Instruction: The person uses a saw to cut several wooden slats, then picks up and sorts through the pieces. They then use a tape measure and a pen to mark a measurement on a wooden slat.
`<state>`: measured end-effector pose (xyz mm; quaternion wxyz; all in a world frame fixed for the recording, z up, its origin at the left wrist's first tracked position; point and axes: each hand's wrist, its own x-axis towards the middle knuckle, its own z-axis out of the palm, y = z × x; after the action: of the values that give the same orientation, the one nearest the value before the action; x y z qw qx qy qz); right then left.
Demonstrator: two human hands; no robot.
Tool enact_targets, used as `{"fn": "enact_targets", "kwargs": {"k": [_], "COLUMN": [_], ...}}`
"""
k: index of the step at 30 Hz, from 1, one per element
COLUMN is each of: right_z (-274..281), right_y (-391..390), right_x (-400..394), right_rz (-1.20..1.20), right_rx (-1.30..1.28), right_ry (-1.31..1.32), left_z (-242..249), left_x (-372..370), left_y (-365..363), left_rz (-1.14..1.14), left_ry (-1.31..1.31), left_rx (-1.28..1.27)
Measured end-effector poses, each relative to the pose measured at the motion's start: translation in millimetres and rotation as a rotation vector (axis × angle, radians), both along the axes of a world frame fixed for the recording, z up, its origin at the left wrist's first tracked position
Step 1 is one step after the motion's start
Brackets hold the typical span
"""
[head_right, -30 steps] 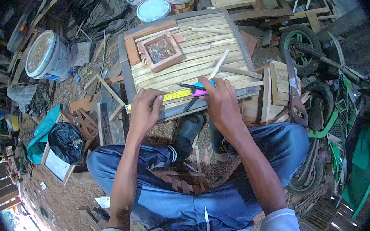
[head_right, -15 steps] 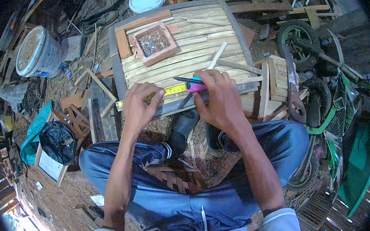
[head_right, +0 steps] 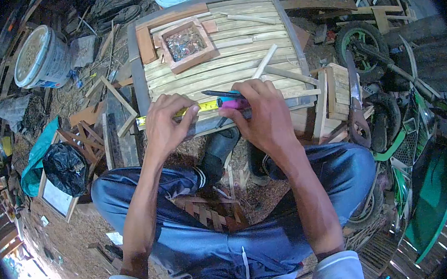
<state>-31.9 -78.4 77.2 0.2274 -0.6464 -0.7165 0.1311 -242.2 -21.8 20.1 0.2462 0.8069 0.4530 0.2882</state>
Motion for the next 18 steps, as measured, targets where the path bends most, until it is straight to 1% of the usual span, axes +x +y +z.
{"fn": "enact_targets", "kwargs": {"k": [4,7,10,13,15,18], "right_z": [1,-1,-7,-10,-6,-2], "right_y": [-2,-3,-1,0,0,1], "right_x": [-2,-4,-4,-4,-4,-7], "right_rz": [0.025,0.02,0.037,0.053,0.064,0.044], "right_rx": [0.016,0.027,0.057,0.062,0.058,0.019], "right_ry": [0.023,0.086,0.164,0.186,0.178,0.187], "left_z": [6,5,5,9,16,23], "left_x": [-1,-9,-17,-40,-62,-82], "left_y": [-3,-3,-6,-7,-10,-10], "left_rz": [0.031,-0.066,-0.063,-0.052,0.035,0.073], "left_ry": [-0.042,-0.038,-0.038,0.083,0.117,0.046], "left_rx": [-0.058,0.004,0.044,0.139,0.118,0.026]}}
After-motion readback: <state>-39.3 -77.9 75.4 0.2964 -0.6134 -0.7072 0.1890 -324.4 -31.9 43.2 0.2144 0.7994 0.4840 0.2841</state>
